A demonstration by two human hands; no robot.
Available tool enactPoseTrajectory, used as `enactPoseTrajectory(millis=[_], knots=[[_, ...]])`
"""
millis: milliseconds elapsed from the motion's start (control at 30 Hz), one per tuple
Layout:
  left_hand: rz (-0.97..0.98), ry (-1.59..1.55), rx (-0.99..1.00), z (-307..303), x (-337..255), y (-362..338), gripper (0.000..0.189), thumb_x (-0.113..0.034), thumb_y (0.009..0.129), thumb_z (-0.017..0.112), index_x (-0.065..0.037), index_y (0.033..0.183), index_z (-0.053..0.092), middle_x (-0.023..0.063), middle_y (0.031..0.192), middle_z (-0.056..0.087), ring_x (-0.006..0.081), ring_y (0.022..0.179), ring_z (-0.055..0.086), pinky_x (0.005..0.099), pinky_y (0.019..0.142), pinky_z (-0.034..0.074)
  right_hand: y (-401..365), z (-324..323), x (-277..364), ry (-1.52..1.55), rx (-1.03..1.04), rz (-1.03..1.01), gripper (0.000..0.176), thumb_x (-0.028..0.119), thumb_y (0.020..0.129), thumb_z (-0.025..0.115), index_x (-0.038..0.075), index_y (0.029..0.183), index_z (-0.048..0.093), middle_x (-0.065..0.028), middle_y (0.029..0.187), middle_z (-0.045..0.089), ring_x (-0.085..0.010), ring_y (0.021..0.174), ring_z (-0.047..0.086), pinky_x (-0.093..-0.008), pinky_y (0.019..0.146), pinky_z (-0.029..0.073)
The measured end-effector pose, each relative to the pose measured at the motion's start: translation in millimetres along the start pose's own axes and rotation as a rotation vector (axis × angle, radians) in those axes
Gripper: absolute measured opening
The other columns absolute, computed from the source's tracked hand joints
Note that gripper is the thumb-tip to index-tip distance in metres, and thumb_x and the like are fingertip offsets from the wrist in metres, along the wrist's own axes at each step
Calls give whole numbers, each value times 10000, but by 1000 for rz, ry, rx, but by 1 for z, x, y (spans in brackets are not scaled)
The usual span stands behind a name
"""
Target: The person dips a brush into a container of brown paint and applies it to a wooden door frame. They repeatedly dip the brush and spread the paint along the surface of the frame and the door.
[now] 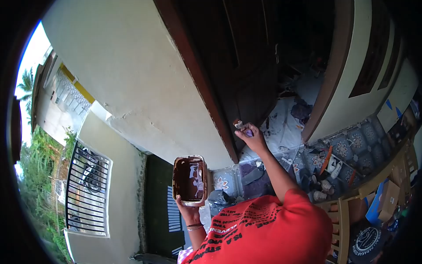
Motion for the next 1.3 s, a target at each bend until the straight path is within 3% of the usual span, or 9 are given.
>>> enactPoseTrajectory(millis=[33, 167, 267, 500, 700, 767, 1000, 1100, 1300], knots=[[19, 26, -20, 6, 0, 0, 605, -427, 846, 493, -129, 1354, 354, 94, 1357, 423, 308, 1218, 438, 496, 974, 388, 11, -3, 24, -312, -87, -266, 157, 199, 857, 626, 56, 913, 596, -16, 854, 613, -90, 740, 535, -266, 623, 448], [68, 57, -40, 39, 16, -1, 623, -428, 846, 497, -148, 1374, 322, 91, 1372, 406, 308, 1222, 438, 482, 964, 407, 56, -9, 100, -275, -103, -576, 165, 99, 829, 616, -7, 955, 620, -118, 866, 659, -150, 797, 637, -271, 710, 488], [128, 59, -79, 65, 32, 7, 656, -459, 852, 501, -116, 1379, 316, 96, 1377, 404, 307, 1228, 435, 481, 950, 425, 108, -7, 141, -279, 179, -759, 221, 55, 805, 626, -16, 1014, 617, -122, 912, 669, -172, 862, 653, -281, 748, 501], [289, -104, -313, 142, 75, -1, 598, -432, 848, 509, -110, 1336, 384, 65, 1276, 509, 235, 1109, 548, 385, 829, 495, 236, -12, 168, -54, 756, -560, 221, 54, 849, 612, -36, 1051, 611, -95, 922, 660, -161, 865, 646, -258, 726, 517], [378, -98, -418, 174, 95, -18, 595, -430, 849, 525, -97, 1324, 393, 60, 1260, 520, 218, 1096, 557, 365, 824, 500, 300, 6, 212, 334, 703, -650, 204, 61, 871, 595, -30, 1054, 605, -89, 887, 646, -152, 836, 641, -270, 694, 549], [367, -100, -425, 177, 102, -18, 598, -409, 860, 501, -124, 1366, 360, 53, 1333, 472, 235, 1203, 478, 408, 948, 441, 310, 8, 215, 339, 707, -722, 202, 53, 878, 582, -27, 1063, 601, -99, 914, 643, -153, 838, 639, -269, 685, 548], [485, -86, -474, 195, 92, -28, 575, -432, 855, 524, -115, 1318, 397, 44, 1264, 515, 190, 1106, 547, 327, 833, 489, 310, 27, 183, 109, 947, -651, 180, 41, 874, 580, -29, 1036, 613, -95, 896, 647, -141, 834, 635, -256, 710, 538], [476, -75, -517, 192, 93, -31, 559, -429, 858, 523, -118, 1307, 404, 38, 1253, 521, 188, 1097, 549, 324, 829, 486, 314, 22, 212, 393, 748, -666, 168, 40, 863, 593, -23, 1014, 629, -81, 858, 655, -129, 810, 636, -243, 714, 532], [507, -102, -511, 200, 96, -31, 548, -427, 858, 526, -116, 1295, 411, 35, 1232, 534, 176, 1040, 580, 302, 746, 512, 314, 39, 171, -42, 1068, -688, 169, 24, 866, 582, -11, 1026, 622, -89, 899, 652, -137, 822, 637, -250, 718, 535]])
Point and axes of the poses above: each hand's wrist, its own y-axis towards the middle knuckle, its own z-axis out of the palm, x = y × z, the point moved 7 cm from there along y, towards the middle knuckle
